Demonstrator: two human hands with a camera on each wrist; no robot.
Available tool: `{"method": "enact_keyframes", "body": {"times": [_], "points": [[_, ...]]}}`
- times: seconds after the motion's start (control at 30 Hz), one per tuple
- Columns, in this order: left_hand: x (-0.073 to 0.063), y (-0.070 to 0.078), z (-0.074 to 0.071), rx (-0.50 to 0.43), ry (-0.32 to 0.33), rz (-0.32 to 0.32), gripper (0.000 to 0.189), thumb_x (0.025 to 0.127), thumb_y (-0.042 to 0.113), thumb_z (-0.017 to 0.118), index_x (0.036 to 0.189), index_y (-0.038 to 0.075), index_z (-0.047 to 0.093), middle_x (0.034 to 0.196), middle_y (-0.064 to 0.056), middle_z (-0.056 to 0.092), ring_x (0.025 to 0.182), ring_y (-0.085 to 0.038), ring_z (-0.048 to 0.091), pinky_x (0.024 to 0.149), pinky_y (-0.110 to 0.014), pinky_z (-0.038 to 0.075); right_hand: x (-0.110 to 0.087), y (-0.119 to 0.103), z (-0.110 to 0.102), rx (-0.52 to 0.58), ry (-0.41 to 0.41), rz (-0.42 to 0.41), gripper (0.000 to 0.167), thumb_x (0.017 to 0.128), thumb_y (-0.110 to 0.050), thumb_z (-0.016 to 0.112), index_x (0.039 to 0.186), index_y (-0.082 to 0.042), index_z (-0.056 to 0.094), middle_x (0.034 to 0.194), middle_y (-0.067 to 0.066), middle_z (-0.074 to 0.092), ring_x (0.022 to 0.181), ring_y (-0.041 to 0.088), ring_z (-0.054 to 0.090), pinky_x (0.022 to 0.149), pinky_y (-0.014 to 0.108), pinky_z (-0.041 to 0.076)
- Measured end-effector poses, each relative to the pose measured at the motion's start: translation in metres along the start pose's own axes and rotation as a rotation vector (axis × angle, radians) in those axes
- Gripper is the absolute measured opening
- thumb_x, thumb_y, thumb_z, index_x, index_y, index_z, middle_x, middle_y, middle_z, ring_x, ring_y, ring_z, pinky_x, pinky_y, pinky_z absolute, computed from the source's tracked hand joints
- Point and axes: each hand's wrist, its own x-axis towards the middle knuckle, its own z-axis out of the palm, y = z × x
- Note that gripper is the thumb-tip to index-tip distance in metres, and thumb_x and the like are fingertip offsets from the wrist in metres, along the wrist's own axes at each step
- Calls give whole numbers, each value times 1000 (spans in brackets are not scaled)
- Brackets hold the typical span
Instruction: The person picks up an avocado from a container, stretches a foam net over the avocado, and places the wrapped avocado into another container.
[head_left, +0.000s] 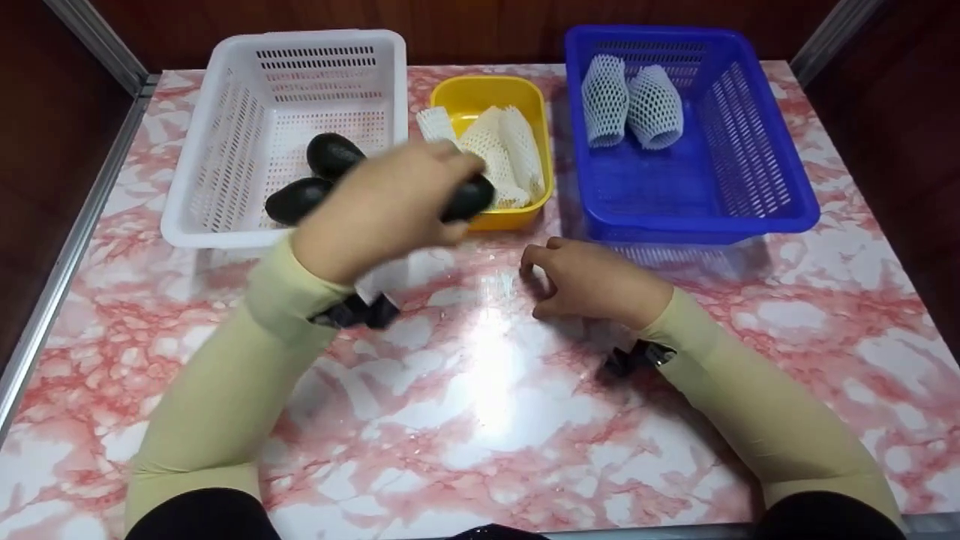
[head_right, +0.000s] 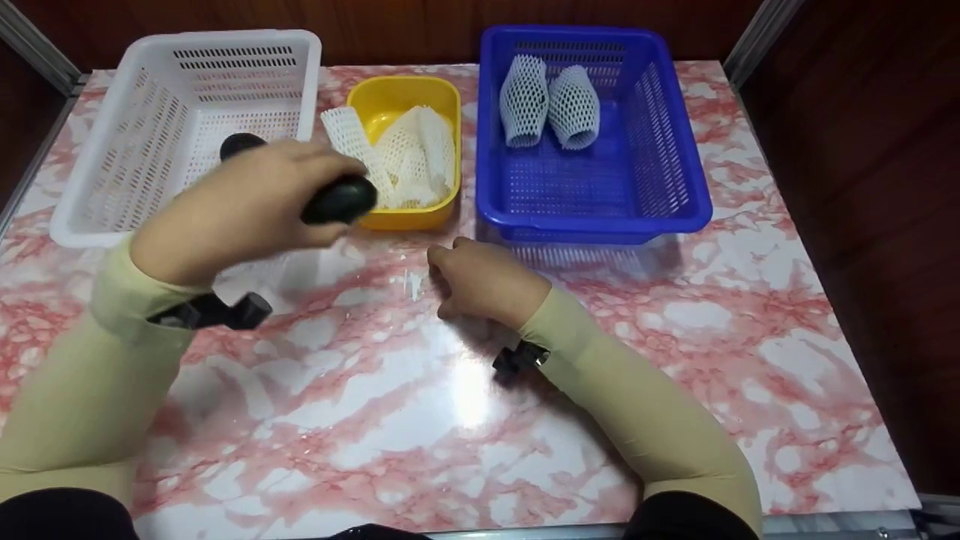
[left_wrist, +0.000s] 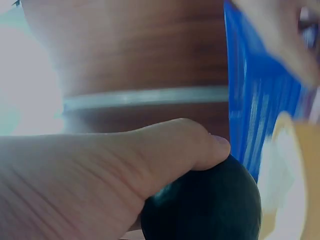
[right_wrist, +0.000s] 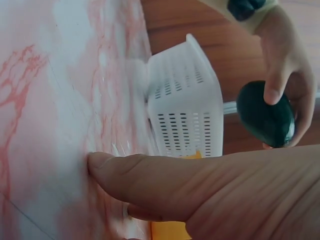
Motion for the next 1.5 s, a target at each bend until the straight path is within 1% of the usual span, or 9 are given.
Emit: {"method": "enact_keyframes", "body": {"times": [0.1, 0.2, 0.27, 0.33, 0.47, 0.6, 0.77, 0.97, 1.5], "points": [[1, 12, 18, 8, 1, 84, 58, 92, 31, 87, 143, 14, 64, 128, -8, 71, 112, -30, 68, 95, -50, 62, 0, 0, -2, 8, -6, 12, 49, 83, -31, 93, 122, -15, 67, 98, 8, 70, 89, 26, 67, 79, 45, 58], [4, 20, 37, 2, -15, 154, 57, 93, 35, 86, 142, 17, 64, 129, -7, 70, 113, -32, 68, 95, -50, 61, 0, 1, -3, 20, -12, 27, 60, 82, -31, 93, 133, -14, 65, 99, 9, 71, 88, 27, 68, 80, 47, 59], [6, 24, 48, -9, -34, 184, 58, 93, 37, 86, 143, 18, 64, 132, -7, 70, 116, -33, 68, 98, -51, 60, 1, 2, -4, 27, -21, 43, 73, 82, -30, 93, 145, -13, 61, 100, 10, 71, 87, 27, 69, 80, 47, 59], [8, 26, 59, -21, -44, 212, 59, 92, 37, 87, 143, 18, 65, 132, -8, 70, 117, -33, 68, 101, -51, 59, 1, 4, -4, 27, -28, 59, 77, 83, -31, 93, 149, -11, 59, 101, 10, 71, 86, 27, 69, 80, 48, 59], [10, 28, 78, -29, -37, 257, 54, 91, 34, 88, 138, 16, 67, 126, -10, 71, 115, -31, 69, 101, -49, 59, 1, 7, -5, 21, -34, 79, 65, 82, -31, 94, 134, -8, 62, 99, 10, 69, 86, 28, 67, 80, 48, 58], [11, 30, 91, -38, -52, 283, 53, 90, 33, 89, 135, 15, 68, 126, -9, 71, 117, -30, 69, 102, -48, 59, 0, 9, -4, 22, -15, 57, 54, 80, -28, 95, 119, -10, 62, 95, 9, 68, 85, 28, 65, 77, 47, 56], [13, 32, 101, -58, -105, 272, 52, 90, 35, 89, 133, 16, 68, 126, -8, 69, 117, -29, 69, 100, -48, 60, 0, 11, -2, 49, 16, 22, 50, 79, -22, 95, 117, -11, 65, 92, 7, 69, 85, 27, 66, 76, 43, 55], [14, 34, 108, -52, -161, 245, 54, 91, 40, 89, 134, 18, 65, 124, -7, 70, 113, -29, 70, 95, -50, 60, 1, 12, -2, 50, 8, 10, 50, 79, -18, 95, 120, -12, 67, 96, 9, 71, 87, 27, 67, 77, 44, 57], [13, 36, 112, -78, -160, 221, 60, 95, 46, 83, 144, 17, 62, 130, -8, 68, 119, -28, 68, 100, -50, 60, 2, 14, -2, 23, 18, 1, 48, 83, -19, 92, 123, -11, 67, 94, 10, 71, 85, 29, 67, 75, 46, 57]]}}
